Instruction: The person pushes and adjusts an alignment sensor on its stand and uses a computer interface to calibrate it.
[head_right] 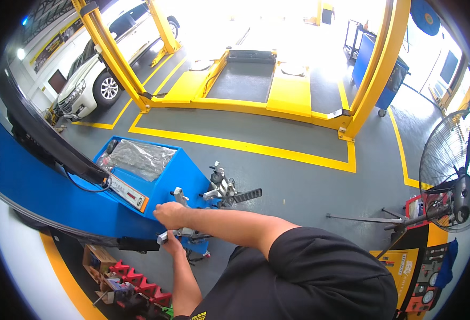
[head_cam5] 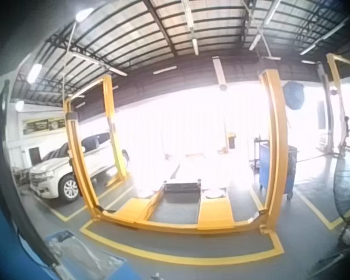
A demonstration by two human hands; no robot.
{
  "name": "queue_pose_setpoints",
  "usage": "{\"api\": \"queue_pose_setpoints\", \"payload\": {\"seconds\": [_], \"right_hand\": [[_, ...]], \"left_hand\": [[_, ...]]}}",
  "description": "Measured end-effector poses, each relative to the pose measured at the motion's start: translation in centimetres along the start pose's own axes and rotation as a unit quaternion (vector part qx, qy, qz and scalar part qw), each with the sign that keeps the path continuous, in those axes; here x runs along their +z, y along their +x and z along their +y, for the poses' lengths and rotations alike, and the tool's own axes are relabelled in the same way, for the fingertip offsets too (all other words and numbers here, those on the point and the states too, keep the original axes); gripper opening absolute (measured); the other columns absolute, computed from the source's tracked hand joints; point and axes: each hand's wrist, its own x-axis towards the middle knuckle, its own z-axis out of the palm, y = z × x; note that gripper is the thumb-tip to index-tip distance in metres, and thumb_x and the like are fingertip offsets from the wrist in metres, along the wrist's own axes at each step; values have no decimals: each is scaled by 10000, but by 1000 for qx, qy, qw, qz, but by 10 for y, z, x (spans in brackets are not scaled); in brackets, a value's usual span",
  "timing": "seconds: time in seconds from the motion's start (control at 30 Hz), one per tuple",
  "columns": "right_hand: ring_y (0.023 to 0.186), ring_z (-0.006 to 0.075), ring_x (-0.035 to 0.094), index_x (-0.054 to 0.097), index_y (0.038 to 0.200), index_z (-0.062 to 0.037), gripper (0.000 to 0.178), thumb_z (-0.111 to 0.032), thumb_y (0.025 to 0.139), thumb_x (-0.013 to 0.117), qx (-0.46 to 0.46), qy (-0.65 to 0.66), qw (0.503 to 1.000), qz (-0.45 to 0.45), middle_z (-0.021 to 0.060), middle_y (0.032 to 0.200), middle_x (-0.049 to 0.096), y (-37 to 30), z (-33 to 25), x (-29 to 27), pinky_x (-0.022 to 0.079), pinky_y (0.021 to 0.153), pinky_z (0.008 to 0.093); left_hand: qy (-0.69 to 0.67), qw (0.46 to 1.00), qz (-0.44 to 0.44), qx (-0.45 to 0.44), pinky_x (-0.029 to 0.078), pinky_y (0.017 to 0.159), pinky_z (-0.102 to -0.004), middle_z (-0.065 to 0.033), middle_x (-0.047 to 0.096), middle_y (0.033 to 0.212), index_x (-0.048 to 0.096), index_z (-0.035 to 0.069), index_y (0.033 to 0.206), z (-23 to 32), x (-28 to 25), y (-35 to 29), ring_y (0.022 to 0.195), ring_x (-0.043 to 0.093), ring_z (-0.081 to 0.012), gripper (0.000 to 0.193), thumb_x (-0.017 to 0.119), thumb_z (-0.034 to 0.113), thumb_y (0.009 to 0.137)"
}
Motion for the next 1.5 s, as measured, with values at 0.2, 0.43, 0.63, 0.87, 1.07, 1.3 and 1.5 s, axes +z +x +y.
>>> {"api": "queue_pose_setpoints", "payload": {"seconds": [0.2,0.43,0.63,0.87,1.07,1.3,1.5], "right_hand": [[956,347,675,699,935,-70,170,-122,781,649,-39,-92,995,-32,141,972,676,-56,-16,2,560,761,453],[976,330,659,698,980,-142,186,-218,811,675,43,-21,995,84,145,1027,648,-45,47,-18,549,817,448],[965,315,662,707,976,-91,217,-201,793,668,-65,-57,995,41,129,936,668,-17,0,6,538,834,436],[893,300,682,715,853,-96,168,-214,791,613,-82,-96,992,-26,122,887,686,-45,-8,3,544,753,439],[852,324,696,692,918,-140,195,-236,782,590,57,-80,995,8,125,866,707,-55,24,-20,556,732,459],[941,292,695,701,910,-57,182,-184,783,677,-28,-124,992,24,145,968,694,-18,6,5,563,776,418],[936,261,687,702,908,-75,171,-199,828,618,-87,-253,963,-21,123,952,684,-40,-27,22,544,749,397]], "left_hand": [[-30,999,15,11,530,791,-364,-79,698,1015,663,-13,971,-8,24,-18,869,655,-199,233,722,189,870],[18,997,45,62,495,732,-338,-64,682,893,654,-17,928,-15,8,-10,807,630,-163,236,756,178,842],[2,998,42,49,495,712,-326,-55,683,879,658,-16,924,-16,3,-11,789,629,-147,227,758,165,831],[-6,996,53,69,498,691,-318,-46,681,831,659,-12,864,-11,0,-15,746,629,-138,185,755,140,819],[9,995,55,88,512,726,-364,-81,688,883,657,-15,881,-14,13,-14,785,644,-173,210,764,156,824],[18,995,85,45,522,732,-370,-78,701,922,655,-24,906,-23,14,-4,812,659,-179,238,757,182,839],[-16,995,78,61,527,704,-360,-89,706,923,656,-38,929,-26,9,-1,806,664,-174,263,753,188,835]]}}
